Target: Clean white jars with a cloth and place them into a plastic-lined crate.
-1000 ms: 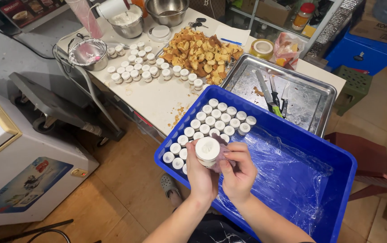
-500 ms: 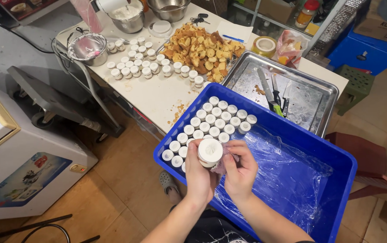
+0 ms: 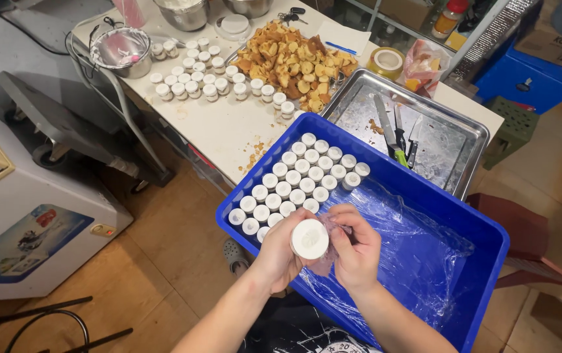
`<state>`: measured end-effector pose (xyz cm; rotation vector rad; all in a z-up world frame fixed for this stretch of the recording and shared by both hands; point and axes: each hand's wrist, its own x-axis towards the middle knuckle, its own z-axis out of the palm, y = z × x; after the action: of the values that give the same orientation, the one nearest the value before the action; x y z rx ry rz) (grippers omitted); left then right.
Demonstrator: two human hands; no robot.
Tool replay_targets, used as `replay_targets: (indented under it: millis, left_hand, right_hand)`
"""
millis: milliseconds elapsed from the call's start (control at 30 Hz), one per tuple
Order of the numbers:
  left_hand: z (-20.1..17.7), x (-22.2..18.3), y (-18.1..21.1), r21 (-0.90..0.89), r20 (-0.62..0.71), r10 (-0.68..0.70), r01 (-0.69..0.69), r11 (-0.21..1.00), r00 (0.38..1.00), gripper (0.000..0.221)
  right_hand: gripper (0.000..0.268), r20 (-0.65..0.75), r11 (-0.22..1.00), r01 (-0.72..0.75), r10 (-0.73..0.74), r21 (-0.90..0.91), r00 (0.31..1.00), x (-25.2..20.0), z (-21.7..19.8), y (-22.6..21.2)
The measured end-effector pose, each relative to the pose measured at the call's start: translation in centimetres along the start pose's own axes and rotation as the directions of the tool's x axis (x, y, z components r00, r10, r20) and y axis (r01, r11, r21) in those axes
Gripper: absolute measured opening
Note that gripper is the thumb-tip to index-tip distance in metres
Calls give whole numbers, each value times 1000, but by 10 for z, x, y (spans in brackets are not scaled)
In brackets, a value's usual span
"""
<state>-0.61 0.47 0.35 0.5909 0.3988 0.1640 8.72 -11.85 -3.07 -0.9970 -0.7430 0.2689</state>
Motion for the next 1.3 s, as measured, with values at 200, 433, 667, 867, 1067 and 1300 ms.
replay_targets:
  millis: [200, 433, 667, 867, 1067, 1300]
  left_hand:
    - [27, -15, 20, -13, -53, -273, 273, 962, 960, 35]
    - [0, -12, -1, 143, 144, -413, 394, 908, 899, 32]
    - [-7, -5, -11, 89, 60, -440, 434, 896, 896, 27]
    - [-36, 22, -54, -55, -55, -90, 87, 995, 994, 29]
    - [-54, 44, -86, -57, -172, -164, 157, 986, 971, 33]
    - [-120, 28, -80, 241, -238, -36, 94, 966, 971, 35]
  right_hand:
    - [9, 145, 995, -31, 44, -96, 988, 7, -13, -4]
    - [7, 451, 986, 12, 67, -169, 890, 35, -25, -7]
    - [16, 370, 932, -351, 296, 89, 881, 19, -84, 36]
    - [53, 340, 912, -335, 400, -235, 851, -6, -48, 0]
    - [51, 97, 829, -318, 402, -460, 910, -37, -80, 51]
    - [48, -328, 749, -485, 366, -452, 871, -23, -159, 182]
